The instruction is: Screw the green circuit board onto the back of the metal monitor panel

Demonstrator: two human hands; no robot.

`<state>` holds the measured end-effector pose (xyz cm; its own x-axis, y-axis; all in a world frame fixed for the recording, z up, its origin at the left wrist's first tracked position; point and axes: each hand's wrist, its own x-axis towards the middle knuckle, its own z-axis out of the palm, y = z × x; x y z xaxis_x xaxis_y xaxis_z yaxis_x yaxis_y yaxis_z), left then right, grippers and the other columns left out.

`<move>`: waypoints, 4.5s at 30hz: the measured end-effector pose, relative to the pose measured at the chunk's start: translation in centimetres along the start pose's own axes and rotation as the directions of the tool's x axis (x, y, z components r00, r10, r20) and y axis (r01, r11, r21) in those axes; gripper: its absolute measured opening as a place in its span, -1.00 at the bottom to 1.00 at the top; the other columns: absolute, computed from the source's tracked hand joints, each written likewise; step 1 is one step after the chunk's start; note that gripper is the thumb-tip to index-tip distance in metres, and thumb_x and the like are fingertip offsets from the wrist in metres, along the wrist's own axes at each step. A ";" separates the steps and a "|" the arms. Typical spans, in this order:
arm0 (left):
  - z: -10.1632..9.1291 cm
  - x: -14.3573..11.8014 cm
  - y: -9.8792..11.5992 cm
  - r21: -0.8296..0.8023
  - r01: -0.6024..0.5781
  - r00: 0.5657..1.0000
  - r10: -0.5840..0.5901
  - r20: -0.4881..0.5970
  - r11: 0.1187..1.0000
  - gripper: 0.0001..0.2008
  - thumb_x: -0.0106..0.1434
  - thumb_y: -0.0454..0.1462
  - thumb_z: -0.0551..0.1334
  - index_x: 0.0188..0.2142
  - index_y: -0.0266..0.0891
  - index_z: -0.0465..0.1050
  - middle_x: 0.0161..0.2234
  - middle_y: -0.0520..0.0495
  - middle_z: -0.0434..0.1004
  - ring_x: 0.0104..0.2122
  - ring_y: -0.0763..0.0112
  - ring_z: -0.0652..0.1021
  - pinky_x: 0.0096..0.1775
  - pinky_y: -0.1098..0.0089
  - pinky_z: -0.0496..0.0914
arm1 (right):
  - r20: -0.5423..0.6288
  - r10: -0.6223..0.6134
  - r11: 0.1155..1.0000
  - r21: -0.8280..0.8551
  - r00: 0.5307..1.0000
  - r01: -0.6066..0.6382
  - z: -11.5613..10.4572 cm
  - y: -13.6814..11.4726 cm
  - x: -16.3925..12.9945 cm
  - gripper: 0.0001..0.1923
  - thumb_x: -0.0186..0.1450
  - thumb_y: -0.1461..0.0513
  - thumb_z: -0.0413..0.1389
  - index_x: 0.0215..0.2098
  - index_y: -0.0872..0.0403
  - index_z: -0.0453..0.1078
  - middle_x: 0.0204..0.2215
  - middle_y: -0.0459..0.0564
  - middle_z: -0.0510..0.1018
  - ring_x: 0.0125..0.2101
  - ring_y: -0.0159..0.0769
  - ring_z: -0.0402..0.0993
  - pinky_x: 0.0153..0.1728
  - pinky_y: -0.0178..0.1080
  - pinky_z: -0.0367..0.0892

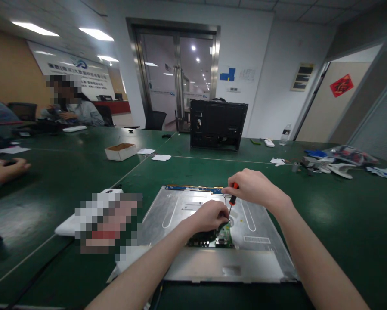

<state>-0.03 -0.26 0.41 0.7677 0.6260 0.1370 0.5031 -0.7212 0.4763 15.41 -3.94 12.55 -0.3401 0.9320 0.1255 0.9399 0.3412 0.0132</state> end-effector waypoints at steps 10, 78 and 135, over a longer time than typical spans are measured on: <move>-0.1 -0.1 0.0 0.006 -0.010 1.000 0.010 0.007 1.000 -0.88 0.09 -0.42 0.23 -0.41 -0.24 0.53 -0.41 -0.02 0.57 -0.38 0.35 0.51 -0.33 0.47 0.28 | 0.045 -0.103 0.992 0.074 0.994 0.100 -0.1 0.7 -0.4 -0.84 0.19 0.18 0.12 -0.24 -0.02 0.40 -0.38 -0.07 0.55 -0.40 -0.29 0.42 -0.52 -0.33 0.04; -0.1 -0.1 -0.1 0.018 -0.048 0.998 0.048 0.027 0.999 -0.89 0.12 -0.45 0.22 -0.38 -0.27 0.48 -0.38 -0.02 0.54 -0.36 0.36 0.50 -0.32 0.47 0.28 | 0.008 -0.060 0.998 -0.012 0.998 0.060 0.0 0.4 -0.4 -0.78 0.20 0.06 0.15 -0.28 -0.01 0.34 -0.45 -0.07 0.50 -0.47 -0.31 0.36 -0.55 -0.32 -0.05; 0.1 0.0 -0.3 0.034 -0.053 0.998 0.052 0.029 0.998 -0.96 0.16 -0.39 0.24 -0.40 -0.26 0.43 -0.39 -0.02 0.50 -0.37 0.35 0.47 -0.34 0.45 0.25 | 0.029 -0.095 0.995 -0.008 0.995 0.095 -0.5 0.2 -0.5 -0.78 0.19 0.20 0.10 -0.18 -0.01 0.34 -0.41 -0.07 0.51 -0.42 -0.30 0.40 -0.53 -0.31 -0.03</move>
<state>-0.09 -0.08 0.15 0.8041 0.5787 0.1362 0.4748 -0.7630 0.4387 15.74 -4.43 12.95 -0.4282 0.8986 0.0953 0.9036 0.4271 0.0333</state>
